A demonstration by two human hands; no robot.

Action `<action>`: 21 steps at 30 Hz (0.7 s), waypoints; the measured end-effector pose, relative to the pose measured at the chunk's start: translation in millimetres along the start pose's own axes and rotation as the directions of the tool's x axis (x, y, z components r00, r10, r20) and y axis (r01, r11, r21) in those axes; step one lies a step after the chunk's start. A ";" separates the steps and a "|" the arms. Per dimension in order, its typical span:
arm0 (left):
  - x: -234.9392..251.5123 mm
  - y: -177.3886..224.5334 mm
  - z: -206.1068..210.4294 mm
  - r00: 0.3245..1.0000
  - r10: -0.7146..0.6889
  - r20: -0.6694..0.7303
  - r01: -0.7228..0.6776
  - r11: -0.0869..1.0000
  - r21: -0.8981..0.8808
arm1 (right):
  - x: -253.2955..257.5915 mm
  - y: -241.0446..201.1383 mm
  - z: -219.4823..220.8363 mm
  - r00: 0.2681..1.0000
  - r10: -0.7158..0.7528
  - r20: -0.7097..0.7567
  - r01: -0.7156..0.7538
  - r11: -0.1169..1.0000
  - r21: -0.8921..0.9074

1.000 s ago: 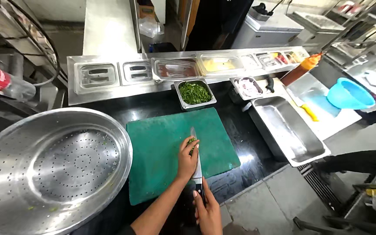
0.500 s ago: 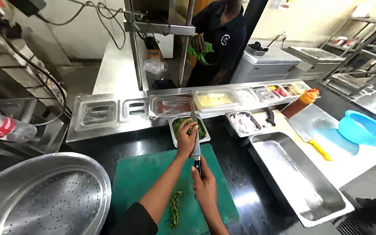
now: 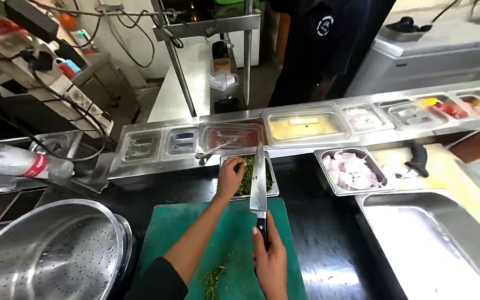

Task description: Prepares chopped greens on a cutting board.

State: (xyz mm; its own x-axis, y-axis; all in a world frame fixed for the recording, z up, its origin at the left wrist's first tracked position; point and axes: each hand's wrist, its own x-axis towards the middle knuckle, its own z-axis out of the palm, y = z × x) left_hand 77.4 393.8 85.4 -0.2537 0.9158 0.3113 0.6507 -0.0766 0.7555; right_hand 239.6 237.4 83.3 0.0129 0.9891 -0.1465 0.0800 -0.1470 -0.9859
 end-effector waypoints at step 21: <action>52.5 21.2 -25.4 0.964 -0.089 0.249 0.001 0.943 0.332 | -6.9 22.5 -59.6 0.996 -0.033 0.081 0.027 0.998 0.065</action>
State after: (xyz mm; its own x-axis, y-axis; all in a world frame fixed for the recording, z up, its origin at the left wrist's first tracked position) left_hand 59.6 430.2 132.4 -0.1239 0.9883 0.0892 0.8509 0.0596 0.5219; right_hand 300.7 227.3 67.0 -0.0709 0.9902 -0.1203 0.0159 -0.1194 -0.9927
